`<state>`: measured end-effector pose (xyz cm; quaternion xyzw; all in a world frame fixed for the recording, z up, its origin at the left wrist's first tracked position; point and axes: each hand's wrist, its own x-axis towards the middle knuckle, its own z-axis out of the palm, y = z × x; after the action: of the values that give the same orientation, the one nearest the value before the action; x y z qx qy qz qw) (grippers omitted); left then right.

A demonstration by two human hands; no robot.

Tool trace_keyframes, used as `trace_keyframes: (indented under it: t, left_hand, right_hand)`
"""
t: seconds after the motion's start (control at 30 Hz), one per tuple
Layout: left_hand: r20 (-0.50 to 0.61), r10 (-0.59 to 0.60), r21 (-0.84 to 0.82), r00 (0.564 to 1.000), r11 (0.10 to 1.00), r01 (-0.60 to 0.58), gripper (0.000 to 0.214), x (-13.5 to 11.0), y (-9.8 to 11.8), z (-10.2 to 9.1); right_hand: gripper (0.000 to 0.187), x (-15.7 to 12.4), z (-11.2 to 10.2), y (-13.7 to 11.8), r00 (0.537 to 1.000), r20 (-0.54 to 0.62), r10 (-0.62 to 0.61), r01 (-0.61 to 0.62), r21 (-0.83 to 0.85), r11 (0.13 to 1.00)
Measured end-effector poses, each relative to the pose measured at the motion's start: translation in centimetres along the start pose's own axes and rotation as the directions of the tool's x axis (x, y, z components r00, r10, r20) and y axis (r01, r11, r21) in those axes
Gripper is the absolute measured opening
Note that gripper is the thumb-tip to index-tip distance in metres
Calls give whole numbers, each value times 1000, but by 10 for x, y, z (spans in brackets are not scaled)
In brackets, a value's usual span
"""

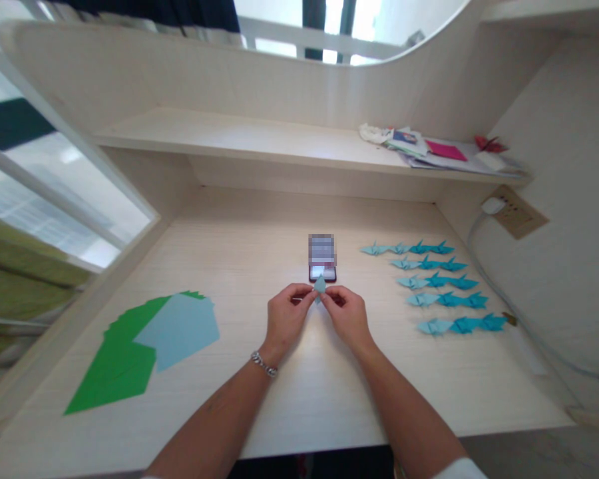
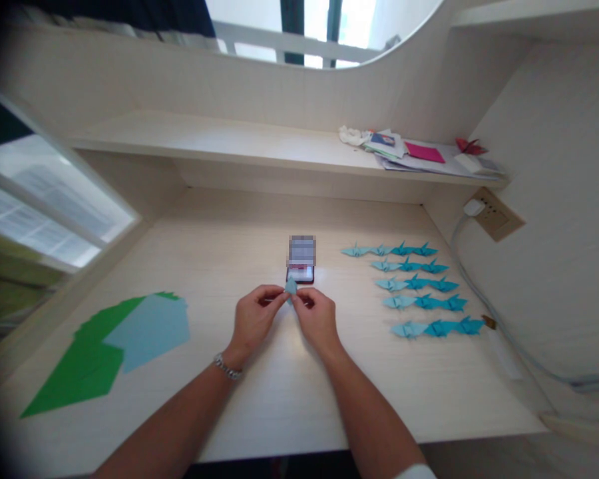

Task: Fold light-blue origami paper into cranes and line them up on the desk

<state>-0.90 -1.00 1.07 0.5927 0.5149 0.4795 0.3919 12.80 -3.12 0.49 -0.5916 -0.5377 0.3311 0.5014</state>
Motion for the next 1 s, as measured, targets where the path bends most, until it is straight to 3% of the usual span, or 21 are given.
trace_keyframes:
  t: [0.47, 1.0]
  left_hand:
    - [-18, 19, 71, 1000, 997, -18, 22, 0, 0, 0]
    - [13, -9, 20, 1000, 1000, 9, 21, 1, -5, 1]
  right_hand:
    - [18, -1, 3, -1, 1000, -20, 8, -7, 37, 999]
    - [15, 0, 3, 0, 1000, -26, 10, -8, 68, 998]
